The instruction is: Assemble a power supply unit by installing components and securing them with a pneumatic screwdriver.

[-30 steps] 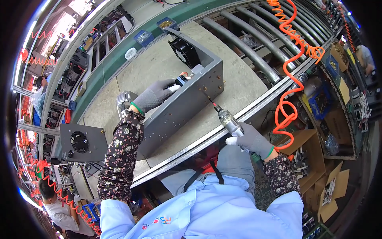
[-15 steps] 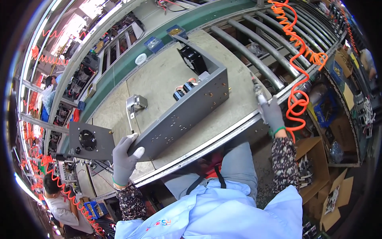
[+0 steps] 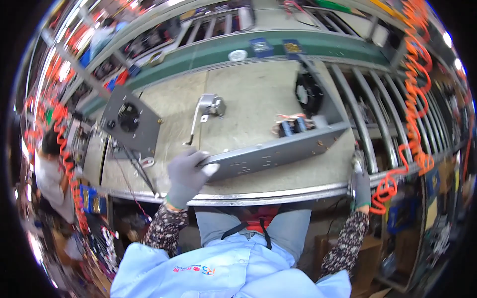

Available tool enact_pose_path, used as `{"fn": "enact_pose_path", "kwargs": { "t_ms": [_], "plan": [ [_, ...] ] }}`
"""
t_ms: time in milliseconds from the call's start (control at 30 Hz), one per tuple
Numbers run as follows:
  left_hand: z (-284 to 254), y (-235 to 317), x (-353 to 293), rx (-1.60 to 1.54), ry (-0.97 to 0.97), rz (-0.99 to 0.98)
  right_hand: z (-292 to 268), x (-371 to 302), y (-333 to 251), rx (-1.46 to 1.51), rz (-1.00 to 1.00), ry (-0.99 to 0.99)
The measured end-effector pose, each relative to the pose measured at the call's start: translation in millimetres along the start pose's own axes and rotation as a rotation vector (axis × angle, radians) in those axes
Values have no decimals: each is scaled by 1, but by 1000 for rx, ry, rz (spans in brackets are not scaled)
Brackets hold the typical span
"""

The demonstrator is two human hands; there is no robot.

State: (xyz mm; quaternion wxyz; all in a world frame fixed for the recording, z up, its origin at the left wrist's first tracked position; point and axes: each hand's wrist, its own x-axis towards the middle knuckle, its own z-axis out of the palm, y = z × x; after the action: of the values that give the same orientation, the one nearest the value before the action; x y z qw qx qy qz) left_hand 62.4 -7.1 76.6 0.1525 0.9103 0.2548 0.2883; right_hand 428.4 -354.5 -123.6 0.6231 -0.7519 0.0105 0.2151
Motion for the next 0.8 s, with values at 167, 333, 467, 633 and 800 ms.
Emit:
{"fn": "enact_pose_path", "kwargs": {
  "t_ms": [167, 333, 467, 633, 800],
  "plan": [
    [37, 38, 9, -83, 1, -38, -12, -13, -30, -180, 221, -84],
    [48, 49, 10, -85, 3, 5, -23, -23, -6, 91, 51, 21],
    [24, 18, 1, -502, 364, 63, 2, -88, -47, 285, 134, -130],
    [26, -118, -43, -129, 231, -569, 28, -176, -51, 429, -37, -438],
    [63, -180, -77, 87, -25, -574, 75, -233, -92, 333, -97, -654]
  ]
}}
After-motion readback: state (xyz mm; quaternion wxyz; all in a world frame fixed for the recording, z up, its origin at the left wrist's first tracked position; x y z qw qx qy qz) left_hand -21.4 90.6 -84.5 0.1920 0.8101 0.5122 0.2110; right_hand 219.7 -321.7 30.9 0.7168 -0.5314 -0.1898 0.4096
